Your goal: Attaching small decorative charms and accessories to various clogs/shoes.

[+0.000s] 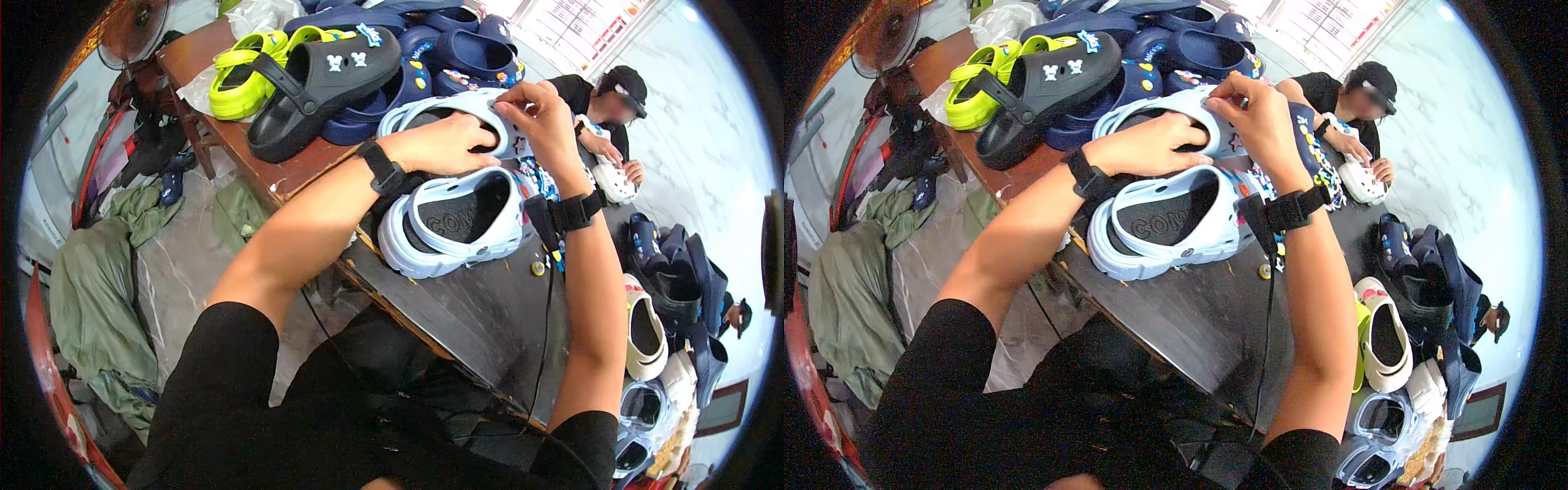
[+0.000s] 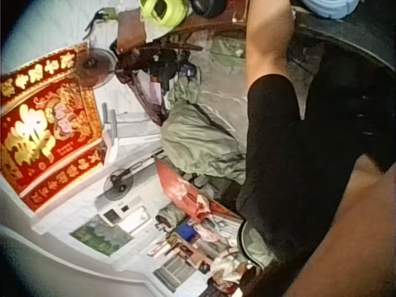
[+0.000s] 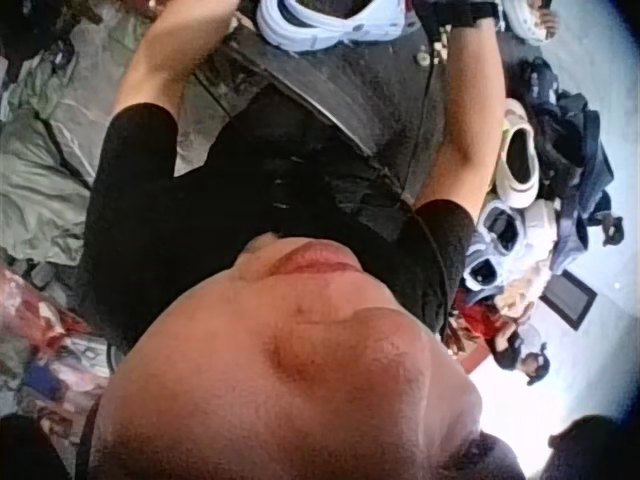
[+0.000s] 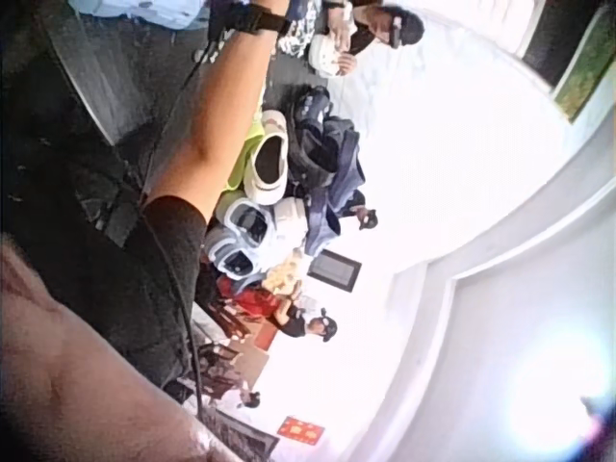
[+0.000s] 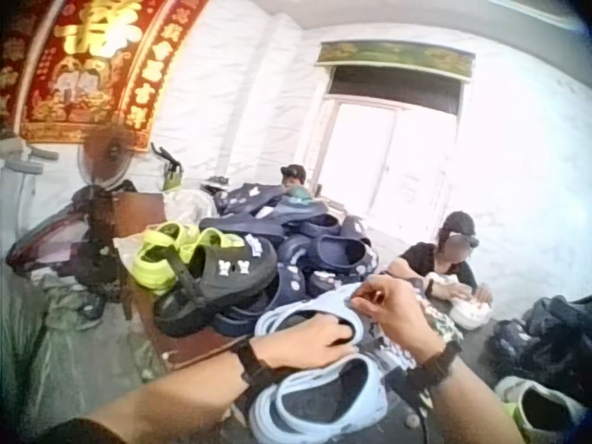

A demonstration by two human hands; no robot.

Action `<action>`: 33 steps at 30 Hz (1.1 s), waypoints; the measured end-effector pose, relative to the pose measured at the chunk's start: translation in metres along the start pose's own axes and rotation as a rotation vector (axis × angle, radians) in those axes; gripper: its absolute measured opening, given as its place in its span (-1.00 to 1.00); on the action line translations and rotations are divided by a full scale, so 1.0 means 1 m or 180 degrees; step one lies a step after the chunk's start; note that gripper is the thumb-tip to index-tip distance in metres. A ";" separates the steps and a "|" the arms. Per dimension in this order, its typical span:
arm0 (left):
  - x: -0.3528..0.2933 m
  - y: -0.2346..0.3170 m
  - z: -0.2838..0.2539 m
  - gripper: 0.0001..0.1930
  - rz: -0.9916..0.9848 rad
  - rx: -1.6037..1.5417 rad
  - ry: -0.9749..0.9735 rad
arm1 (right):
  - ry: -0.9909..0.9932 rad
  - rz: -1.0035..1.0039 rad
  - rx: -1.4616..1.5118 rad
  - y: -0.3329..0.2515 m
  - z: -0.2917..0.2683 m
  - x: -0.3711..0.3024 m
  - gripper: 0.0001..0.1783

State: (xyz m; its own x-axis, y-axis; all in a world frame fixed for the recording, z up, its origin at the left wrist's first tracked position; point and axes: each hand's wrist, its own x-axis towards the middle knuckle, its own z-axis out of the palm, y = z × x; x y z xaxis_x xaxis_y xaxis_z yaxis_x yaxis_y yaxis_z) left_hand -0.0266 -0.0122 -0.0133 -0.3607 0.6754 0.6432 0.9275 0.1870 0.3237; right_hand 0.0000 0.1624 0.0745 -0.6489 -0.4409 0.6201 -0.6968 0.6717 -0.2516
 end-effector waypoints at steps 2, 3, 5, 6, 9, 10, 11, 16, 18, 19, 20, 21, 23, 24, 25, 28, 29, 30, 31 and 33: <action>-0.003 0.001 0.005 -0.69 0.0299 0.0355 0.0442 | 0.0024 -0.0128 -0.0253 -0.002 0.003 0.006 -0.86; -0.003 0.000 0.005 -0.70 0.0088 0.0131 0.0192 | -0.0013 -0.0052 -0.0204 0.001 0.003 0.007 -0.86; -0.001 0.003 0.004 -0.71 -0.0097 -0.0104 0.0002 | -0.0039 0.0113 -0.0110 0.009 0.003 0.006 -0.86; -0.001 0.003 0.006 -0.71 -0.0043 -0.0030 0.0110 | -0.0052 0.0115 -0.0124 0.013 0.003 0.005 -0.86; -0.004 -0.001 0.010 -0.71 -0.0149 0.0082 0.0159 | -0.0120 0.0111 -0.0079 0.016 0.005 0.004 -0.88; -0.004 -0.001 0.009 -0.71 -0.0149 0.0072 0.0167 | -0.0165 0.0105 -0.0024 0.017 0.005 0.003 -0.88; -0.004 0.000 0.008 -0.70 -0.0202 0.0039 0.0131 | -0.0209 0.0099 0.0031 0.017 0.004 0.003 -0.89; -0.004 -0.001 0.008 -0.70 -0.0049 0.0023 0.0188 | -0.0397 0.0022 0.0023 0.018 0.000 0.003 -0.89; -0.003 0.001 0.008 -0.70 -0.0111 -0.0034 0.0104 | -0.0466 0.0052 0.0098 0.020 -0.002 0.002 -0.88; -0.003 -0.001 0.009 -0.70 -0.0114 -0.0036 0.0110 | -0.0529 0.0024 0.0099 0.019 -0.002 0.002 -0.86; -0.003 -0.002 0.010 -0.70 -0.0111 -0.0003 0.0126 | -0.0592 -0.0002 0.0099 0.019 -0.002 0.002 -0.82; -0.004 -0.003 0.011 -0.70 -0.0107 0.0031 0.0140 | -0.0596 -0.0004 0.0099 0.019 -0.003 0.002 -0.82; -0.003 -0.003 0.012 -0.69 -0.0119 0.0115 0.0127 | -0.0739 0.0062 0.0080 0.014 -0.003 0.002 -0.73; -0.003 -0.003 0.012 -0.69 -0.0135 0.0205 0.0113 | -0.0738 0.0066 0.0079 0.012 -0.003 0.002 -0.73; -0.003 -0.001 0.011 -0.69 -0.0131 0.0202 0.0107 | -0.0699 -0.0113 -0.0152 0.011 -0.003 0.002 -0.71; -0.003 0.005 0.009 -0.67 -0.0317 0.0145 0.0058 | -0.0623 -0.0435 -0.0549 0.012 -0.003 0.002 -0.66; -0.003 0.006 0.008 -0.67 -0.0392 0.0129 0.0030 | -0.0591 -0.0586 -0.0718 0.013 -0.003 0.002 -0.64; -0.002 0.007 0.008 -0.67 -0.0466 0.0113 0.0001 | -0.0588 -0.0574 -0.0721 0.014 -0.003 0.002 -0.64; -0.003 0.007 0.009 -0.68 -0.0424 0.0169 0.0069 | -0.0572 -0.0632 -0.0765 0.015 -0.003 0.003 -0.63; -0.002 0.004 0.010 -0.69 -0.0356 0.0166 0.0091 | -0.0552 -0.0657 -0.0758 0.018 -0.001 0.004 -0.61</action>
State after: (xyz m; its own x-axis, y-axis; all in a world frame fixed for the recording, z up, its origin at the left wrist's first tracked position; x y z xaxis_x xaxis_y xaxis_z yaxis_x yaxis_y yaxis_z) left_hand -0.0207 -0.0060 -0.0203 -0.4640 0.6279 0.6249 0.8850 0.2973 0.3584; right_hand -0.0144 0.1736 0.0733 -0.5583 -0.6625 0.4993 -0.7411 0.6689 0.0588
